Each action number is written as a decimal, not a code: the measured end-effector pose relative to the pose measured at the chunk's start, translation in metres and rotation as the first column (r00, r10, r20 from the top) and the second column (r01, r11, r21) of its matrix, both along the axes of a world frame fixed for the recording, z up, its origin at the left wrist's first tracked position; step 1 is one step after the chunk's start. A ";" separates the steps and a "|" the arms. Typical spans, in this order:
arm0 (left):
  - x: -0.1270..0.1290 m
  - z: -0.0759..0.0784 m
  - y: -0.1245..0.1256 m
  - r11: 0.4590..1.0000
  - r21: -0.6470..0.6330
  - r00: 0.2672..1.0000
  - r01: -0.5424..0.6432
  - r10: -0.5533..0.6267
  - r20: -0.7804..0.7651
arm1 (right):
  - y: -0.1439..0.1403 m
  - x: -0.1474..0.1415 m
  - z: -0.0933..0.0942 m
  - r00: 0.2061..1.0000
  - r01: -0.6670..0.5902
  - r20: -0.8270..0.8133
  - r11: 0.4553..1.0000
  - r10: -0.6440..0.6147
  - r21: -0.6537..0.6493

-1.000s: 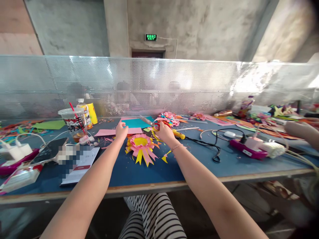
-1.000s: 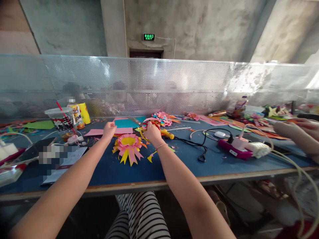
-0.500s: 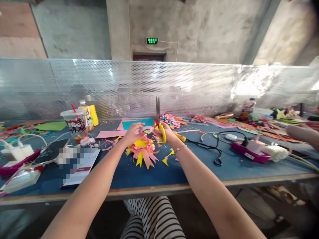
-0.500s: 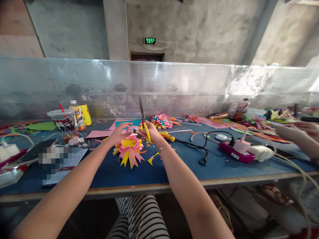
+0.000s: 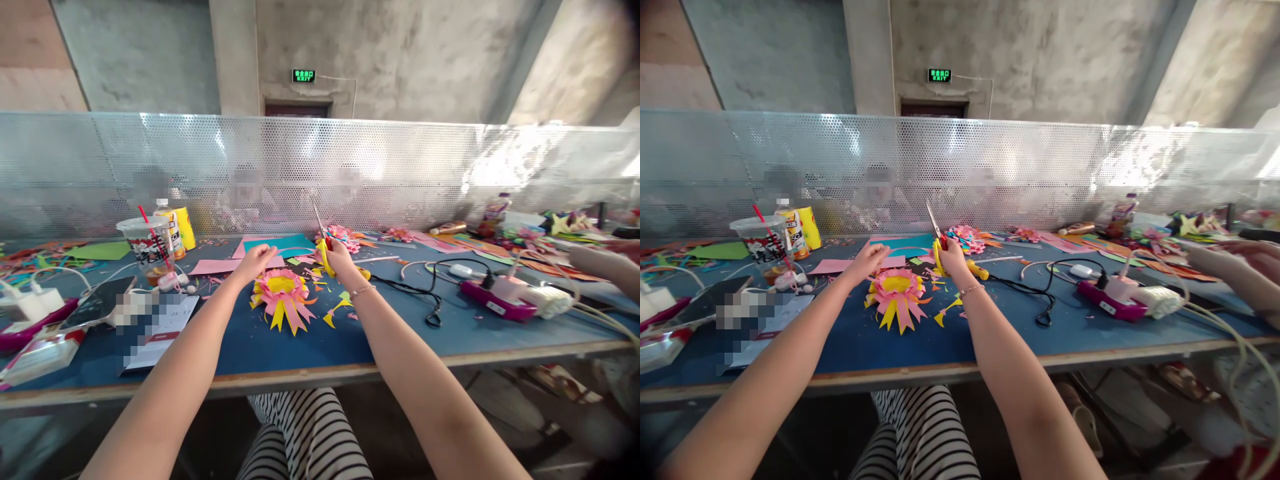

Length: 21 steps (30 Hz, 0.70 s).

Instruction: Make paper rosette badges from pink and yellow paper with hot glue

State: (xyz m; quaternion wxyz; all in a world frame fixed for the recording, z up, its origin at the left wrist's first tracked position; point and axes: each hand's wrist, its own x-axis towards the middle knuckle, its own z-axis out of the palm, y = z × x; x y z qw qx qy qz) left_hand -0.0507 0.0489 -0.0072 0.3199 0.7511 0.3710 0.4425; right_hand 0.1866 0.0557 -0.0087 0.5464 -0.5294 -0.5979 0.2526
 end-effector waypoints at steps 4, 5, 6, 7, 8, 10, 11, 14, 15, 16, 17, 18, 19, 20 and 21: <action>-0.004 0.004 -0.001 0.999 0.023 0.996 -0.036 0.038 -0.081 | -0.001 0.005 0.003 0.932 0.225 0.274 0.971 -0.238 0.078; -0.005 0.005 -0.001 0.998 0.034 0.995 -0.045 0.048 -0.083 | -0.002 0.006 0.003 0.904 0.258 0.326 0.961 -0.277 0.100; -0.008 0.005 0.001 0.997 0.049 0.995 -0.057 0.061 -0.081 | -0.003 0.008 0.003 0.880 0.284 0.362 0.952 -0.308 0.119; -0.010 0.005 0.003 0.995 0.065 0.994 -0.077 0.082 -0.074 | -0.003 0.010 0.003 0.859 0.303 0.390 0.943 -0.332 0.137; -0.013 0.004 0.006 0.992 0.082 0.992 -0.101 0.106 -0.067 | -0.003 0.012 0.004 0.840 0.319 0.410 0.935 -0.354 0.152; -0.018 0.001 0.013 0.982 0.093 0.985 -0.163 0.168 -0.046 | -0.003 0.016 0.003 0.811 0.352 0.438 0.921 -0.388 0.165; -0.021 -0.001 0.017 0.979 0.081 0.981 -0.187 0.191 -0.043 | -0.003 0.018 0.003 0.800 0.365 0.448 0.917 -0.398 0.162; -0.025 -0.009 0.026 0.973 0.044 0.972 -0.228 0.230 -0.053 | -0.003 0.021 0.003 0.781 0.384 0.474 0.912 -0.405 0.146; -0.025 -0.012 0.027 0.970 0.037 0.968 -0.242 0.244 -0.058 | -0.003 0.022 0.002 0.776 0.388 0.485 0.911 -0.404 0.139; -0.025 -0.013 0.028 0.966 0.029 0.964 -0.258 0.259 -0.063 | -0.003 0.022 0.002 0.769 0.393 0.496 0.910 -0.404 0.131; -0.024 -0.015 0.028 0.961 0.014 0.959 -0.276 0.276 -0.069 | -0.004 0.023 0.002 0.761 0.400 0.506 0.908 -0.406 0.126; -0.023 -0.016 0.028 0.955 -0.009 0.953 -0.296 0.295 -0.075 | -0.004 0.023 0.002 0.754 0.407 0.513 0.904 -0.411 0.126; -0.022 -0.017 0.027 0.948 -0.040 0.947 -0.315 0.312 -0.076 | -0.005 0.023 0.002 0.749 0.413 0.515 0.901 -0.417 0.131; -0.021 -0.018 0.027 0.940 -0.079 0.943 -0.332 0.327 -0.069 | -0.005 0.023 0.002 0.750 0.413 0.510 0.900 -0.421 0.137; -0.020 -0.020 0.027 0.931 -0.124 0.939 -0.344 0.341 -0.051 | -0.005 0.023 0.002 0.757 0.408 0.500 0.902 -0.420 0.139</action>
